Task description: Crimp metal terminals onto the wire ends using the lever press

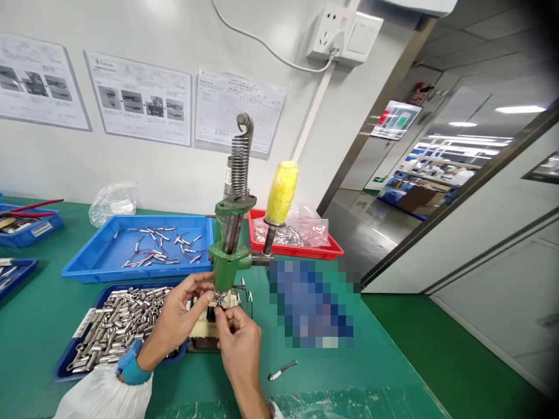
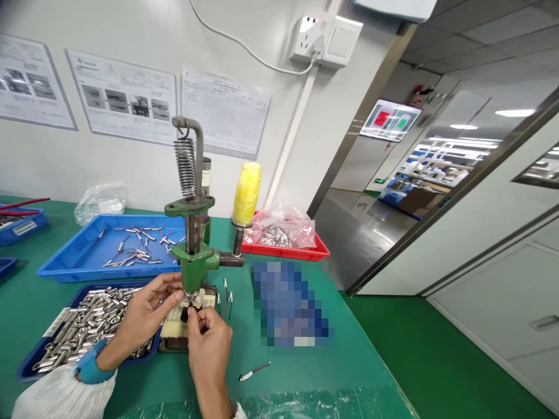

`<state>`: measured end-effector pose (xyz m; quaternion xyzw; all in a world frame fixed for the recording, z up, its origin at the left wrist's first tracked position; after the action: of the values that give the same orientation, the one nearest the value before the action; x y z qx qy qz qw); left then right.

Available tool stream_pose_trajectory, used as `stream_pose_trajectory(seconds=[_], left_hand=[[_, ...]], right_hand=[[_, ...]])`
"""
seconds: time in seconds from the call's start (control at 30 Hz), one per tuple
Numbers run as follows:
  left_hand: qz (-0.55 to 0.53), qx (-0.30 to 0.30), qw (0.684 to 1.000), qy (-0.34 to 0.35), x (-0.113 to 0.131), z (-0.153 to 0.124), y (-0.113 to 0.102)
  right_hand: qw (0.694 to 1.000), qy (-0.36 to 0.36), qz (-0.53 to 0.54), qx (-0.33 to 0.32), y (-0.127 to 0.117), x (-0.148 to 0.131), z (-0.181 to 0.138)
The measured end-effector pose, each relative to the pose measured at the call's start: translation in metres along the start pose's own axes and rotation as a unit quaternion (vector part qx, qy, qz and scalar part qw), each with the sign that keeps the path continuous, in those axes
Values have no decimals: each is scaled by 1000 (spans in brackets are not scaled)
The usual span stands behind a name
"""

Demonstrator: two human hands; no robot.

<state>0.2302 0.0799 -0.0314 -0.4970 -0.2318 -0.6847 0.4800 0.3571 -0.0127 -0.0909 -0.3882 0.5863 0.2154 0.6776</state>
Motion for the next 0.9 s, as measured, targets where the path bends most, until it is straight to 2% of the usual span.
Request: stream_pose_trajectory(seconds=[0.2, 0.43, 0.57, 0.63, 0.7, 0.8, 0.87, 0.9], left_hand=[[83, -50, 994, 44, 12, 2, 15], [194, -58, 975, 93, 16, -3, 13], [177, -64, 978, 93, 8, -7, 11], [180, -56, 977, 98, 7, -9, 8], [189, -44, 975, 104, 7, -10, 4], [184, -44, 976, 112, 10, -9, 2], [177, -48, 976, 118, 13, -8, 1], [174, -49, 976, 121, 13, -8, 1]], right_hand=[[1000, -12, -1, 7, -1, 0, -1], [1000, -8, 19, 5, -1, -3, -1], [998, -9, 15, -53, -1, -7, 0], [996, -15, 6, -87, -8, -9, -2], [996, -25, 10, -81, -29, -18, -3], [996, -73, 37, 27, -86, -63, 9], [979, -151, 38, 135, -126, -121, 23], [967, -193, 23, 166, -138, -155, 32]])
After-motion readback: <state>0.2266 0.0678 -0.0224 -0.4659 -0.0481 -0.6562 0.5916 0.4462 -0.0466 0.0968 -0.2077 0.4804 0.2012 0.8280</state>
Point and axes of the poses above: each hand's wrist, its own z-axis towards the middle knuckle, its own y-axis out of the palm, x = y × z, the point moved 9 cm from there along z, towards the middle knuckle, and after that the axes turned 7 degrees about y, right-handed, at the moved point
